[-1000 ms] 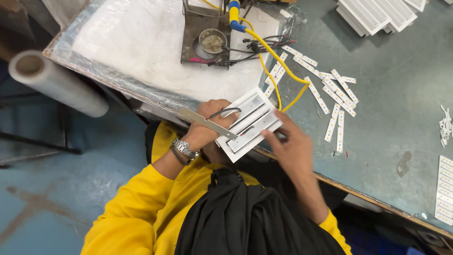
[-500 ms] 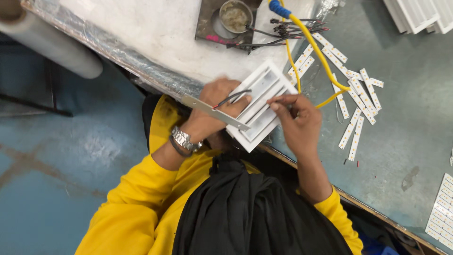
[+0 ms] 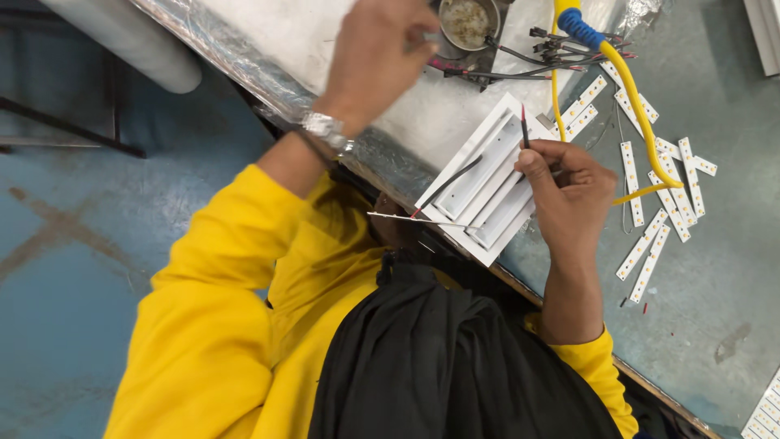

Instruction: The person solders wires to LED strip modules inside a white plastic housing. They use a soldering iron and solder to attach wires to the LED strips, then place the strips into the housing and secure them with a metal clip.

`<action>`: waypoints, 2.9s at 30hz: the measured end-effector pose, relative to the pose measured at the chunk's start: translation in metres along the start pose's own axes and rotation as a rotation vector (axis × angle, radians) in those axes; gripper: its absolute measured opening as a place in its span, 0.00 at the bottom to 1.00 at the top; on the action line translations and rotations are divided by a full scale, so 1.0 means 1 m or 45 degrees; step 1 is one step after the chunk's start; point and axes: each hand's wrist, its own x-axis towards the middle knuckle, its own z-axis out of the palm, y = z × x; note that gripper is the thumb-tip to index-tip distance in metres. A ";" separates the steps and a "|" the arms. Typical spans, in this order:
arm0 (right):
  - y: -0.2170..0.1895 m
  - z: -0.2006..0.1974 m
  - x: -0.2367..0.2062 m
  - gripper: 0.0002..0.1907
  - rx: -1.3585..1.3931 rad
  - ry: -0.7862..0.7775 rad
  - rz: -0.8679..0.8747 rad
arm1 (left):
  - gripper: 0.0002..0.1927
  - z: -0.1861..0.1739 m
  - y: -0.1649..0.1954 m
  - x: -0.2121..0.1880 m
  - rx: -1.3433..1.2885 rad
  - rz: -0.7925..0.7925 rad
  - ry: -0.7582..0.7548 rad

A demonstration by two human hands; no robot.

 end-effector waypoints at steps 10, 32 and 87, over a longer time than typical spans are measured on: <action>-0.005 0.006 -0.004 0.09 -0.030 0.035 -0.037 | 0.03 0.037 -0.018 0.008 0.555 0.345 -0.151; -0.044 0.031 -0.028 0.07 -0.118 -0.042 -0.238 | 0.13 -0.100 0.100 -0.091 0.242 0.313 -0.471; -0.028 0.044 -0.041 0.05 0.467 0.109 0.017 | 0.12 -0.016 0.142 -0.066 0.027 -0.087 -0.054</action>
